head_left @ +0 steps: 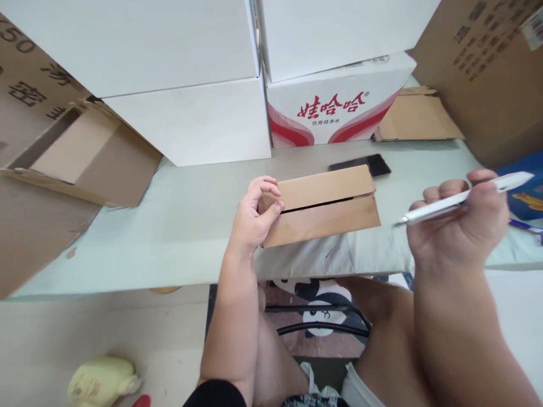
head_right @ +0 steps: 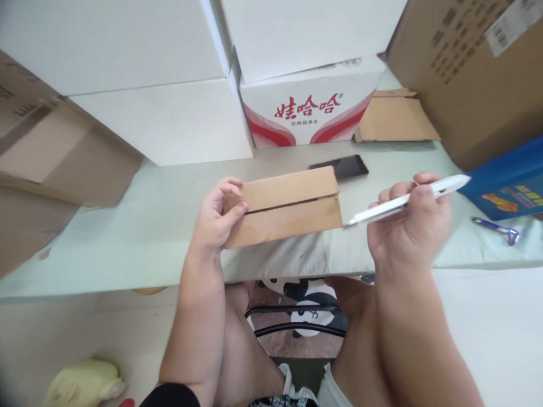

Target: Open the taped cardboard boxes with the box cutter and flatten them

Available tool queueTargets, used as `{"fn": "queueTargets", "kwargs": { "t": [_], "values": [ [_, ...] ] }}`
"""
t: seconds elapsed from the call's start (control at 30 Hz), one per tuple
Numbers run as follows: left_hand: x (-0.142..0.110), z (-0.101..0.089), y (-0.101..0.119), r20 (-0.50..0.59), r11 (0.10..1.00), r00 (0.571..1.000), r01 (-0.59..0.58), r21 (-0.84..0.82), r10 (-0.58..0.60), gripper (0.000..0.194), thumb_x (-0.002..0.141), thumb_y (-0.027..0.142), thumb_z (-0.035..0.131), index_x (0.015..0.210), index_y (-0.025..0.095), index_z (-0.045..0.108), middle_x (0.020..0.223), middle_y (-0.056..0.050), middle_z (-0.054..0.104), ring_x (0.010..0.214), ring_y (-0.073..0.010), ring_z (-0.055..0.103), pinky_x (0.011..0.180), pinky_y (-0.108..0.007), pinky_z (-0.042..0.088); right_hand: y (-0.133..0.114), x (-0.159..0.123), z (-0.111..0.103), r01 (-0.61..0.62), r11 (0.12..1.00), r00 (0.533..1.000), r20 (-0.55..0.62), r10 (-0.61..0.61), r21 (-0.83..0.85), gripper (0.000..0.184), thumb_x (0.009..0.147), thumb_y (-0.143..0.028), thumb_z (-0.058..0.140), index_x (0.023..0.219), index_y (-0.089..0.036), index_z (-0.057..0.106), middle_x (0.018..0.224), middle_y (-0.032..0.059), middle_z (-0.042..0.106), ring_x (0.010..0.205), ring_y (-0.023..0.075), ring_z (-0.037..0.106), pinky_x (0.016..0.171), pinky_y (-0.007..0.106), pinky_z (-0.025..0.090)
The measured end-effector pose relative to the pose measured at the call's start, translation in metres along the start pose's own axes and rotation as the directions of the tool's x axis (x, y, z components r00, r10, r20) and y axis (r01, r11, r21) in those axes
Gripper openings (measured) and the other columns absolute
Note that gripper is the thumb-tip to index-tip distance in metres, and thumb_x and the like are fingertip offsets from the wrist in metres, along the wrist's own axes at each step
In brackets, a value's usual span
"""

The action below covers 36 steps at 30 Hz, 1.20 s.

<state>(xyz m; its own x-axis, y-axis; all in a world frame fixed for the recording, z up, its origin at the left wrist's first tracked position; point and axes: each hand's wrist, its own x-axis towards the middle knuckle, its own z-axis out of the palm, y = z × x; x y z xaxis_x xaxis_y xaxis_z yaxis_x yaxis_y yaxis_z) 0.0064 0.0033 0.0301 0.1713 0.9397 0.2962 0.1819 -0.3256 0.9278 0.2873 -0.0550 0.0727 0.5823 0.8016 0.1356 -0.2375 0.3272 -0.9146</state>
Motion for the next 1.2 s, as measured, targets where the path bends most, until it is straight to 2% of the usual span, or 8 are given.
{"fn": "queueTargets", "kwargs": {
  "t": [0.1, 0.2, 0.27, 0.33, 0.4, 0.47, 0.73, 1.2],
  "values": [
    [0.001, 0.003, 0.000, -0.007, 1.000, 1.000, 0.014, -0.012, -0.014, 0.016, 0.081, 0.031, 0.070, 0.088, 0.023, 0.058, 0.124, -0.009, 0.061, 0.122, -0.0265, 0.058, 0.110, -0.044, 0.042, 0.012, 0.009, -0.014, -0.228, 0.973, 0.964, 0.147, 0.224, 0.017, 0.035, 0.071, -0.039, 0.078, 0.068, -0.027, 0.045, 0.057, -0.0057, 0.020, 0.049, 0.0121, 0.024, 0.042, 0.028, 0.021],
    [0.002, 0.002, -0.001, -0.015, 0.999, 0.999, 0.033, -0.037, -0.033, 0.020, 0.080, 0.033, 0.072, 0.087, 0.023, 0.057, 0.124, -0.009, 0.060, 0.121, -0.0268, 0.058, 0.107, -0.043, 0.043, 0.030, 0.015, -0.029, -0.248, 0.957, 0.945, 0.180, 0.273, -0.151, 0.029, 0.071, -0.032, 0.078, 0.080, -0.028, 0.051, 0.067, -0.0040, 0.040, 0.053, 0.0118, 0.041, 0.041, 0.025, 0.023],
    [0.003, 0.001, -0.002, -0.017, 0.997, 0.999, 0.046, -0.061, -0.047, 0.023, 0.079, 0.036, 0.074, 0.087, 0.023, 0.057, 0.124, -0.009, 0.060, 0.120, -0.0265, 0.058, 0.105, -0.041, 0.044, 0.040, 0.014, -0.037, -0.086, 0.938, 0.945, 0.272, 0.184, -0.335, 0.033, 0.071, -0.034, 0.080, 0.094, -0.030, 0.057, 0.097, 0.0008, 0.059, 0.069, 0.0144, 0.058, 0.041, 0.023, 0.028],
    [0.004, 0.001, -0.004, -0.020, 0.994, 0.998, 0.065, -0.090, -0.067, 0.026, 0.078, 0.038, 0.076, 0.087, 0.022, 0.057, 0.124, -0.008, 0.060, 0.118, -0.0261, 0.058, 0.103, -0.040, 0.045, 0.047, 0.013, -0.043, 0.153, 0.865, 0.858, 0.498, 0.124, -0.478, 0.050, 0.066, -0.040, 0.086, 0.107, -0.031, 0.059, 0.141, 0.0065, 0.054, 0.107, 0.0254, 0.066, 0.051, 0.026, 0.045],
    [0.005, 0.000, -0.004, -0.017, 0.991, 0.996, 0.081, -0.106, -0.083, 0.029, 0.076, 0.040, 0.077, 0.087, 0.023, 0.056, 0.125, -0.008, 0.059, 0.116, -0.0257, 0.058, 0.101, -0.039, 0.046, 0.051, 0.012, -0.045, 0.325, 0.787, 0.726, 0.672, 0.148, -0.524, 0.067, 0.062, -0.044, 0.090, 0.117, -0.031, 0.054, 0.166, 0.0085, 0.030, 0.143, 0.0380, 0.046, 0.081, 0.040, 0.059],
    [0.005, 0.000, -0.004, 0.001, 0.992, 0.996, 0.085, -0.092, -0.086, 0.030, 0.076, 0.042, 0.077, 0.086, 0.023, 0.056, 0.125, -0.008, 0.059, 0.117, -0.0261, 0.058, 0.102, -0.040, 0.046, 0.054, 0.012, -0.044, 0.407, 0.745, 0.666, 0.730, 0.154, -0.529, 0.071, 0.066, -0.046, 0.089, 0.121, -0.032, 0.048, 0.172, 0.0096, 0.016, 0.157, 0.0398, 0.025, 0.107, 0.055, 0.050],
    [0.002, -0.006, 0.000, 0.042, 0.993, 0.996, 0.085, -0.079, -0.082, 0.034, 0.077, 0.046, 0.078, 0.084, 0.022, 0.055, 0.125, -0.008, 0.058, 0.117, -0.0267, 0.057, 0.101, -0.041, 0.047, 0.058, 0.009, -0.034, 0.625, 0.666, 0.612, 0.785, -0.096, -0.406, 0.052, 0.072, -0.040, 0.084, 0.106, -0.029, 0.046, 0.159, 0.0119, 0.035, 0.153, 0.0359, 0.033, 0.120, 0.059, 0.036],
    [0.004, -0.021, -0.005, -0.005, 0.980, 0.985, 0.173, -0.100, -0.174, 0.046, 0.067, 0.044, 0.083, 0.072, 0.021, 0.044, 0.122, -0.009, 0.059, 0.107, -0.0241, 0.057, 0.088, -0.035, 0.049, 0.054, 0.009, -0.019, 0.435, 0.762, 0.601, 0.785, 0.150, -0.479, 0.055, 0.065, -0.043, 0.087, 0.094, -0.026, 0.044, 0.172, 0.0125, 0.013, 0.160, 0.0386, 0.015, 0.118, 0.055, 0.036]
  ]
}}
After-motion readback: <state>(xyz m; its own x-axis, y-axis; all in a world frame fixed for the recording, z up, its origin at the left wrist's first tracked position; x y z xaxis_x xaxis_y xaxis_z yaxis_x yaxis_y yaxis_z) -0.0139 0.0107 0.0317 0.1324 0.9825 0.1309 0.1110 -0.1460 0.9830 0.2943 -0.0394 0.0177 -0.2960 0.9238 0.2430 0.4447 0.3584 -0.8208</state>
